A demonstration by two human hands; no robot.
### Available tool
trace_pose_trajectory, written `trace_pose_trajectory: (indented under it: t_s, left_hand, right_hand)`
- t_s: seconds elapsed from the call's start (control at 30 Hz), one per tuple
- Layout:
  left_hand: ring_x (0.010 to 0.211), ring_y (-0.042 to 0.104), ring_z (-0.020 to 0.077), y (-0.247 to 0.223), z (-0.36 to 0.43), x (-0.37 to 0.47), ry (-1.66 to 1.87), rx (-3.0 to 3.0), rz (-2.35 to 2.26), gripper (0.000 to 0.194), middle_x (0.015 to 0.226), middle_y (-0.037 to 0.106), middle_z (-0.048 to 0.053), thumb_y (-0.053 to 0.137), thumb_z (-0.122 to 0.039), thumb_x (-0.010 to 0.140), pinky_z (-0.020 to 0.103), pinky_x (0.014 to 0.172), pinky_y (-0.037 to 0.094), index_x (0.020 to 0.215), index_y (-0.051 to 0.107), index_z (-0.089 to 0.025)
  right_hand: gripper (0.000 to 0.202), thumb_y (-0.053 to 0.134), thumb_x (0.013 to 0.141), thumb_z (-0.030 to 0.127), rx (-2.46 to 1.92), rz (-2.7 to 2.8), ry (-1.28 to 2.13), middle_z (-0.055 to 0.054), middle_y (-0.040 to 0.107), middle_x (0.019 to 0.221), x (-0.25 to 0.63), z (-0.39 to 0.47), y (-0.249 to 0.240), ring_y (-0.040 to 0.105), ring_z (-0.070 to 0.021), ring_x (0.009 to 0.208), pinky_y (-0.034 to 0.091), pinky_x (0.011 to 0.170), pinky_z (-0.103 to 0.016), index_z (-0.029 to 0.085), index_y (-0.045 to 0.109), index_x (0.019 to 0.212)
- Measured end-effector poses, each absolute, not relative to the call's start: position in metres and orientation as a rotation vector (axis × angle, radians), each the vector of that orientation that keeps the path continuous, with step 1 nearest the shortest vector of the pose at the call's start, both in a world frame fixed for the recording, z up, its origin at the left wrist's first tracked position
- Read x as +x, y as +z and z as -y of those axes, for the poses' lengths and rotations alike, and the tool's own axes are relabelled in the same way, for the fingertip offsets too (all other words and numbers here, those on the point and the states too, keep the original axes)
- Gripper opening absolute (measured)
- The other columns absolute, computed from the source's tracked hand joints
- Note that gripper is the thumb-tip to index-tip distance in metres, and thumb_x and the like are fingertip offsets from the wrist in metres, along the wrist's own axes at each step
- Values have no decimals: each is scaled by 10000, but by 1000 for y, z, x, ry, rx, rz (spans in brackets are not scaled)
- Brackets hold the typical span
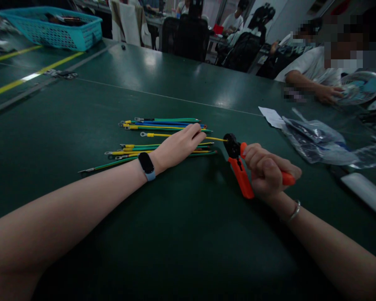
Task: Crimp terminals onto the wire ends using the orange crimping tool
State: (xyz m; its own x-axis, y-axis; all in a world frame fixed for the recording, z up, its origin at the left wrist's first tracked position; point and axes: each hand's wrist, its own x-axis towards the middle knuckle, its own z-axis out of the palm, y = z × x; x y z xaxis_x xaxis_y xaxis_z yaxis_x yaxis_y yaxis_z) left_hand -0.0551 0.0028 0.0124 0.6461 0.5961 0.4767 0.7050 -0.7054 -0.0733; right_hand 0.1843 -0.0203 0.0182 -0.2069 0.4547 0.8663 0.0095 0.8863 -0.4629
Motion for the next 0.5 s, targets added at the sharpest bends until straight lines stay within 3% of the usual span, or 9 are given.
trace_pose_trajectory:
  t_s: [0.5]
  left_hand:
    - [1079, 600, 236, 17, 20, -63, -647, -2526, 1287, 337, 1205, 563, 181, 336, 12, 965, 366, 932, 542, 1214, 555, -49]
  right_hand:
    - [563, 625, 898, 400, -580, 1485, 645, 73, 279, 400, 172, 23, 49, 294, -84, 368, 266, 484, -330, 233, 340, 442]
